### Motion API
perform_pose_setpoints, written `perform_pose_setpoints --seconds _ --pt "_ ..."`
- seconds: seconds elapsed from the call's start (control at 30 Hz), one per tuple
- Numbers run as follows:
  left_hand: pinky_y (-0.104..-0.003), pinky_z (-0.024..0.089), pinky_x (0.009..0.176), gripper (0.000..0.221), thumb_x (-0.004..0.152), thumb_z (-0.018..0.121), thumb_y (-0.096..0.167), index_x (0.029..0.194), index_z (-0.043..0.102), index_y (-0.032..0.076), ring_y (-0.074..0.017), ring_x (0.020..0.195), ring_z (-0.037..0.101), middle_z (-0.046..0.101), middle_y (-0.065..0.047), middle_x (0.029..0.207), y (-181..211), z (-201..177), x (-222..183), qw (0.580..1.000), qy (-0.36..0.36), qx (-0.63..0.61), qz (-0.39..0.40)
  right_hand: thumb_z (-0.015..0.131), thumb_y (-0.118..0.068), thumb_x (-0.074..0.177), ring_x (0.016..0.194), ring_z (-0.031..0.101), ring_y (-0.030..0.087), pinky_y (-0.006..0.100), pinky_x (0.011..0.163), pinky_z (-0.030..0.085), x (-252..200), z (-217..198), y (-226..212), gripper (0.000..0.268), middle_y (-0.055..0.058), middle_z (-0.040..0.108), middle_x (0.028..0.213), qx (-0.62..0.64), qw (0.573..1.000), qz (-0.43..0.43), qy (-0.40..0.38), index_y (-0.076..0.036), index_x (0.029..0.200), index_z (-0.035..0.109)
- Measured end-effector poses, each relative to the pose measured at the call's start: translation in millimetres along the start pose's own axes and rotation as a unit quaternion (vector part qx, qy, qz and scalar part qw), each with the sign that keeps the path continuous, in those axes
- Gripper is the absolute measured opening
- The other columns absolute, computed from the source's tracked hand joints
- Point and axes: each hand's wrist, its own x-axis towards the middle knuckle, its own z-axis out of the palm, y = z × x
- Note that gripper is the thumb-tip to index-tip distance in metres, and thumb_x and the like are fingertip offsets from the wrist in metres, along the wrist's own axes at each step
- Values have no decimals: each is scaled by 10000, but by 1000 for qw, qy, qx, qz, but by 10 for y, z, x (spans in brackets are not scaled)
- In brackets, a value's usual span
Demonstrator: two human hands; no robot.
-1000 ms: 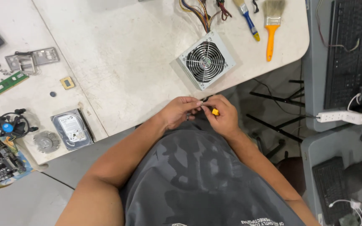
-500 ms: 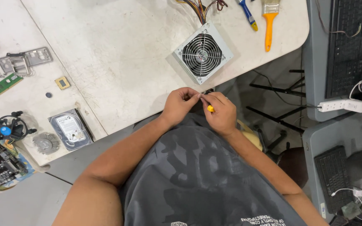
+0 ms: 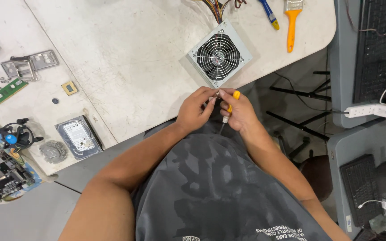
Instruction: Removing screws from a power supply unit and inspecting a motherboard
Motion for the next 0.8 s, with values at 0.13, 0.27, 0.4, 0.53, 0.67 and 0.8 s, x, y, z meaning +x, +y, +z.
perform_pose_setpoints --seconds 0.13,0.27,0.4,0.53,0.67,0.8 --pt "-308 512 560 187 879 534 85 1045 620 64 -236 697 608 612 -76 868 -116 0 37 1000 13 -4 -2 701 -107 780 471 410 42 119 341 282 16 -29 -20 135 34 553 727 7 999 34 -38 -54 867 612" --pt "-315 504 601 94 850 593 126 940 616 108 -206 688 584 586 -24 822 -216 -53 71 995 -29 87 42 676 -61 791 457 395 60 134 332 295 53 -117 25 94 50 544 705 -5 996 52 -76 -40 871 630" --pt "-332 481 598 65 834 604 81 897 602 97 -222 682 571 563 -44 746 -330 -62 104 994 -104 30 24 658 -48 793 466 388 54 127 341 279 124 -255 37 42 53 546 689 -10 988 85 -126 -50 809 619" --pt "-341 474 622 59 823 616 90 867 581 73 -246 693 568 561 -73 733 -328 -128 187 986 -153 -61 -2 647 -70 801 480 407 64 124 346 299 127 -310 70 35 58 573 713 25 979 129 -157 -78 794 614" --pt "-370 466 675 80 836 609 139 861 563 79 -262 735 561 548 -79 734 -283 -243 223 973 -224 -61 16 619 -45 810 502 406 66 125 359 289 77 -282 48 67 49 559 745 50 960 171 -214 -95 787 580" --pt "-383 456 688 66 856 581 115 860 548 59 -275 736 546 523 -85 721 -214 -263 242 972 -227 -47 30 609 -60 825 512 406 61 128 369 297 92 -266 79 80 46 567 771 70 952 175 -243 -113 788 562"
